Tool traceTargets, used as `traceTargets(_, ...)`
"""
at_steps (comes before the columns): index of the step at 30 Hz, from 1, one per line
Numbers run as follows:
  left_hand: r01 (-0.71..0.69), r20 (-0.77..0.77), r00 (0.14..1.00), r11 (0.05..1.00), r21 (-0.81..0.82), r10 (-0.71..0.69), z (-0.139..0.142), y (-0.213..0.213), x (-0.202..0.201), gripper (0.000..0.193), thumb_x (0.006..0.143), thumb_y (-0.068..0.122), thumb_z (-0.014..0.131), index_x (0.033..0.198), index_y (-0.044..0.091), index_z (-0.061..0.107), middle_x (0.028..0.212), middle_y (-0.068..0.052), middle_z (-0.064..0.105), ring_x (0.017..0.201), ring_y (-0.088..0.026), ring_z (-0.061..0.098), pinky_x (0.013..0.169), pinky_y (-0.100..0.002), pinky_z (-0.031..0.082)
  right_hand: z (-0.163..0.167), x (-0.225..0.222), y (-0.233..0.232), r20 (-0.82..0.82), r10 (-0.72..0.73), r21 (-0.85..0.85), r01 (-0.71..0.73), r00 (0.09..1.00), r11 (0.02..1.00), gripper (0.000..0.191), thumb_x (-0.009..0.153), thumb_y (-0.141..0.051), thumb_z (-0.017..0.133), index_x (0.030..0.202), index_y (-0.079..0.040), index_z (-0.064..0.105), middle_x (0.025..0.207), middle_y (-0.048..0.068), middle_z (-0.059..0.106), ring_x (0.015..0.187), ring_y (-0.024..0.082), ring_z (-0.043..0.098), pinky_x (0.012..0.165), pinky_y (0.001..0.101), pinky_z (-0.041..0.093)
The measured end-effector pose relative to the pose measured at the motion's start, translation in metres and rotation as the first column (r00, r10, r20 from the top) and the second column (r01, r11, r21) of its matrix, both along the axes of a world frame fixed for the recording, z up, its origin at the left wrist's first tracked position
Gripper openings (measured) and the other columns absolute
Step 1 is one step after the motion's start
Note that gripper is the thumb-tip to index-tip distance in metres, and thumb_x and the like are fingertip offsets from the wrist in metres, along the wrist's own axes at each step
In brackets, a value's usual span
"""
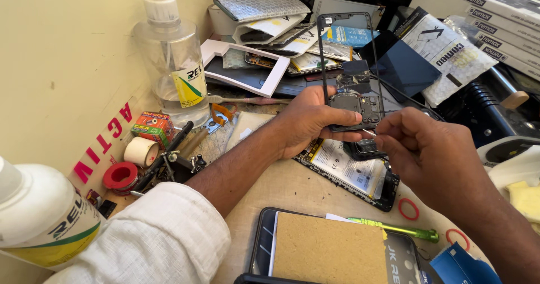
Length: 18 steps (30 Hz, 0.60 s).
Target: The person holds a disassembled phone frame in one hand and uses tweezers with the other hand to work on small components inside the phone, repositioning the frame repeatedly over a cluttered repair workbench.
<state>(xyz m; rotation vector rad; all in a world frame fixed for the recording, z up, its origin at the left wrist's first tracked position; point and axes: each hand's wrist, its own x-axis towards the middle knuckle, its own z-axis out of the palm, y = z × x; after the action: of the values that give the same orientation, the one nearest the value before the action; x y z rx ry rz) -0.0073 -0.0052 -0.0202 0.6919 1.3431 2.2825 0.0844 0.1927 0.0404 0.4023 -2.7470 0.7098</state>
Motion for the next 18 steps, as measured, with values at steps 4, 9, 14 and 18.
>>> traceTargets(4,0.001,0.009,1.0,1.0,-0.015,-0.001,-0.0012,0.0007,-0.0027,0.035,0.087,0.003,0.074,0.115,-0.006,0.056,0.107,-0.014,0.069,0.093,-0.02,0.073,0.081,-0.034,0.068,-0.0008,0.0005,-0.003,0.083,-0.034,-0.017,0.035,0.996,0.999,0.015,0.089,-0.014,0.078,0.099,-0.004,0.072,0.074,0.006,0.074,0.062,0.011,0.074,0.057,0.0284,0.057)
traceTargets(9,-0.007,0.019,1.0,0.999,-0.04,0.008,-0.0017,0.0011,-0.0041,0.034,0.086,0.004,0.074,0.113,-0.004,0.056,0.106,-0.013,0.069,0.093,-0.018,0.073,0.079,-0.034,0.068,-0.0003,-0.0001,-0.0035,0.086,0.016,-0.043,-0.012,0.996,0.999,0.016,0.086,-0.011,0.078,0.1,-0.005,0.074,0.077,0.005,0.08,0.069,0.009,0.076,0.064,0.0264,0.06)
traceTargets(14,-0.015,0.009,1.0,0.999,-0.043,0.015,-0.0008,0.0008,-0.0037,0.032,0.086,0.005,0.075,0.112,-0.004,0.057,0.105,-0.012,0.069,0.092,-0.019,0.073,0.08,-0.034,0.068,-0.0014,-0.0014,-0.0013,0.123,0.033,-0.091,-0.022,0.992,0.996,0.02,0.084,-0.007,0.077,0.105,-0.004,0.074,0.087,0.006,0.082,0.077,0.009,0.077,0.071,0.0256,0.063)
traceTargets(18,-0.01,0.005,1.0,1.0,-0.027,0.01,0.001,0.0011,-0.0034,0.032,0.086,0.006,0.074,0.111,-0.004,0.057,0.104,-0.012,0.07,0.092,-0.018,0.073,0.08,-0.034,0.069,-0.0008,-0.0027,0.0013,0.135,0.096,-0.143,-0.077,0.986,0.987,0.035,0.076,0.004,0.072,0.109,-0.003,0.072,0.095,0.006,0.082,0.085,0.009,0.078,0.078,0.0256,0.063)
